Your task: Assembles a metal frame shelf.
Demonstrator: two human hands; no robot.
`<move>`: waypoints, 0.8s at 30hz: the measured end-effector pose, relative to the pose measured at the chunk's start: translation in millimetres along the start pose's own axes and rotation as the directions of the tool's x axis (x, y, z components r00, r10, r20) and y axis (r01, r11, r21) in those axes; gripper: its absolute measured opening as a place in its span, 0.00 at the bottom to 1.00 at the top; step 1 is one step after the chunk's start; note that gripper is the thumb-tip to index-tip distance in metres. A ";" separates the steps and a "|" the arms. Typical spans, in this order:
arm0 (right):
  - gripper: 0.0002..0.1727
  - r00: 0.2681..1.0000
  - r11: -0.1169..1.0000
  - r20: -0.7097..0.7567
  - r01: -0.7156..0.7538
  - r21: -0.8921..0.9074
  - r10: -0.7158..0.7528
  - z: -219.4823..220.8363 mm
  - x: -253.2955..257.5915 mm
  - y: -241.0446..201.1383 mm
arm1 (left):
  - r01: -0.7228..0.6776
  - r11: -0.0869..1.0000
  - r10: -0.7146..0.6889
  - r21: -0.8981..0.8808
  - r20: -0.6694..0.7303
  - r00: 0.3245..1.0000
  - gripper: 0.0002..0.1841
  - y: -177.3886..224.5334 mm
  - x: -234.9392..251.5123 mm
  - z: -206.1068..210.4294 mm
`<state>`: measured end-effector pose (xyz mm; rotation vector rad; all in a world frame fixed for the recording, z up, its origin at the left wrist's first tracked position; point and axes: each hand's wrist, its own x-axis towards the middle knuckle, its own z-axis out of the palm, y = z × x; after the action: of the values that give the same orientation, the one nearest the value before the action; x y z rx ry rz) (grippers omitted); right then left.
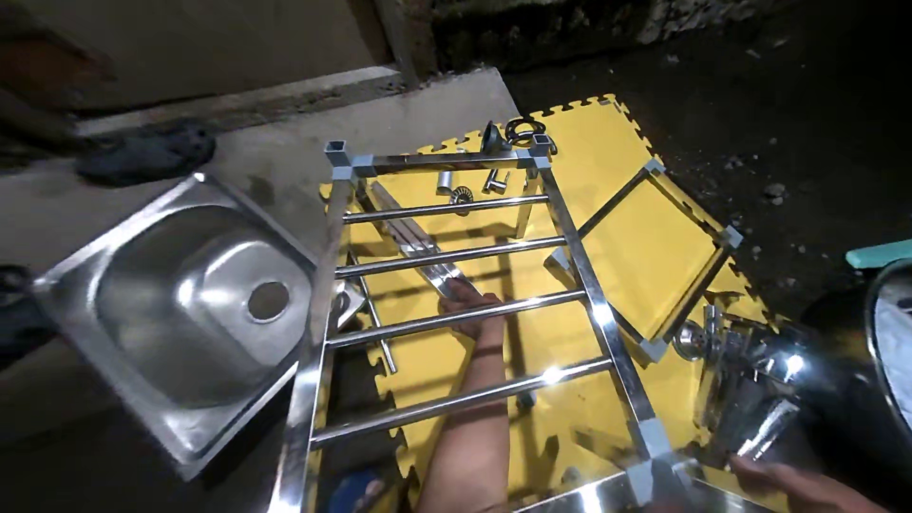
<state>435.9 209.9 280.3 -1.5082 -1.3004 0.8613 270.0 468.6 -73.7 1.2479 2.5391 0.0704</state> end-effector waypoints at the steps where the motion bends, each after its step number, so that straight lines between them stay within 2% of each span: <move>1: 0.24 1.000 1.000 0.005 0.005 -0.006 -0.005 -1.4 -1.1 0.2 | 0.002 1.000 -0.002 0.005 0.041 0.999 0.58 -5.9 -3.6 -7.2; 3: 0.24 1.000 1.000 0.022 0.017 -0.023 -0.016 -3.3 -3.7 0.2 | 0.014 0.998 -0.003 -0.064 0.169 0.986 0.57 -21.3 -19.5 -24.6; 6: 0.21 0.998 0.998 0.016 0.055 -0.031 -0.054 0.6 -14.1 3.6 | 0.082 0.963 0.013 -0.257 0.346 0.938 0.64 -54.5 -71.8 -41.7; 8: 0.22 0.999 0.980 -0.020 0.035 -0.198 -0.040 2.1 -20.2 0.4 | 0.006 0.960 0.118 -0.281 0.421 0.899 0.57 -83.4 -121.8 -52.6; 9: 0.22 0.998 0.947 -0.066 -0.018 -0.320 -0.003 0.5 -22.2 0.5 | -0.017 0.958 0.151 -0.287 0.452 0.879 0.56 -99.8 -147.3 -58.2; 11: 0.23 0.982 0.887 -0.173 -0.149 -0.437 0.079 -3.5 -22.0 9.3 | -0.099 0.950 0.238 -0.297 0.479 0.845 0.52 -139.1 -196.7 -66.9; 13: 0.23 0.969 0.873 -0.233 -0.185 -0.451 0.085 -9.5 -19.5 24.3 | -0.124 0.969 0.226 -0.212 0.569 0.791 0.48 -167.1 -240.4 -87.9; 14: 0.23 0.968 0.874 -0.240 -0.178 -0.451 0.074 -13.4 -20.3 29.4 | -0.101 0.979 0.190 -0.177 0.612 0.768 0.50 -179.0 -258.7 -95.8; 16: 0.22 0.972 0.876 -0.226 -0.166 -0.452 0.067 -19.7 -24.7 33.8 | -0.069 0.983 0.163 -0.168 0.650 0.742 0.47 -203.3 -289.0 -106.5; 19: 0.21 0.973 0.876 -0.229 -0.146 -0.460 0.042 -25.0 -31.2 40.2 | -0.087 0.982 0.182 -0.168 0.705 0.686 0.57 -242.4 -321.2 -125.2; 22: 0.21 0.957 0.878 -0.261 -0.229 -0.420 0.125 -31.8 -40.9 46.4 | -0.178 0.974 0.221 -0.142 0.767 0.602 0.56 -270.6 -342.6 -177.3; 24: 0.24 0.932 0.861 -0.282 -0.327 -0.389 0.227 -39.8 -50.7 51.3 | -0.252 0.955 0.268 -0.155 0.815 0.513 0.51 -287.6 -344.1 -209.6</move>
<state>479.6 152.1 241.1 -2.1228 -1.1636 0.5700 184.9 41.4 161.4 1.2341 1.4963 -0.3617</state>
